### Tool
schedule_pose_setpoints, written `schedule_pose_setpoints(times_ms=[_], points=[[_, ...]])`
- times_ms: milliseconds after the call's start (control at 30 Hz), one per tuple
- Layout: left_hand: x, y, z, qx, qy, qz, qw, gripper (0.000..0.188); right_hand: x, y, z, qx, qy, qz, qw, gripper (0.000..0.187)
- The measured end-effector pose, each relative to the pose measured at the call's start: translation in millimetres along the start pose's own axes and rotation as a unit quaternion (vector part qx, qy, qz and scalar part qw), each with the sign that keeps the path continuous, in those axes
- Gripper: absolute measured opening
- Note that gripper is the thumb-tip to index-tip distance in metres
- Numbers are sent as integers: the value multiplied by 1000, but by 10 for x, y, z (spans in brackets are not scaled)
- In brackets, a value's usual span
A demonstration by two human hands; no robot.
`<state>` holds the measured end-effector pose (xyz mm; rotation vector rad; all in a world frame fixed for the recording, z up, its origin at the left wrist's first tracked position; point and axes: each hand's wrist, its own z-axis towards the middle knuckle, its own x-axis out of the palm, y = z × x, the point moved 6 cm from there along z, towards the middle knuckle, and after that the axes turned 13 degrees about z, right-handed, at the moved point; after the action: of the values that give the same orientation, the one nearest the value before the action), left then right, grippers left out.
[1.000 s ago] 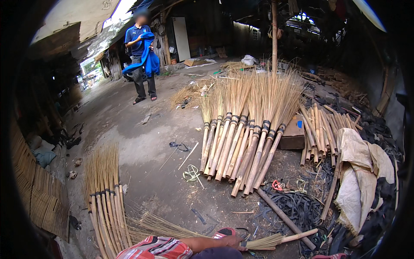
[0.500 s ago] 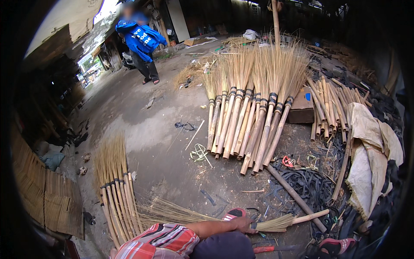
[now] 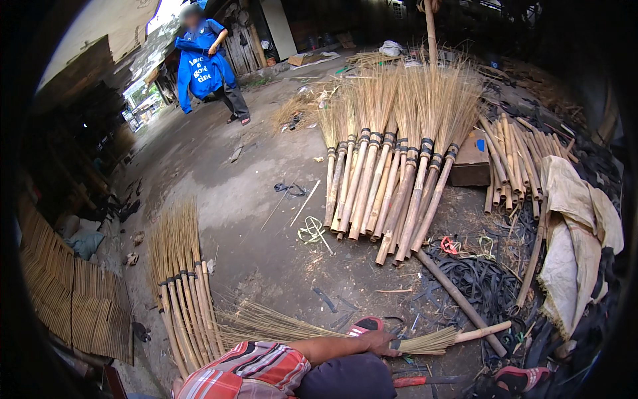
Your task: The person gathers dry straw-like bristles, aligns them with a wooden handle, and secures the bundle using strips of black material. The finished broom is placed with other completed brooms nearby.
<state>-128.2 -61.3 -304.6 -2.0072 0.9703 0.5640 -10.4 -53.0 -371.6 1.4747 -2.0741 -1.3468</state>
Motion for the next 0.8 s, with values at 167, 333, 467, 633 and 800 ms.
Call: schedule_pose_setpoints(times_ms=[167,333,467,633,800], points=[[-46,-18,-26,-5,1,-2,1000,87,2,-12,-3,6,12,-7,1000,50],[31,35,33,0,9,-6,1000,87,55,-61,-16,10,32,-21,999,51],[113,99,105,9,-6,-7,1000,87,-86,119,-188,42,99,-69,992,51],[200,144,182,14,-15,3,1000,79,-1193,1569,-493,-8,125,-259,958,58],[193,127,156,11,-5,-2,1000,76,-2278,4227,-993,-380,-40,32,924,93]])
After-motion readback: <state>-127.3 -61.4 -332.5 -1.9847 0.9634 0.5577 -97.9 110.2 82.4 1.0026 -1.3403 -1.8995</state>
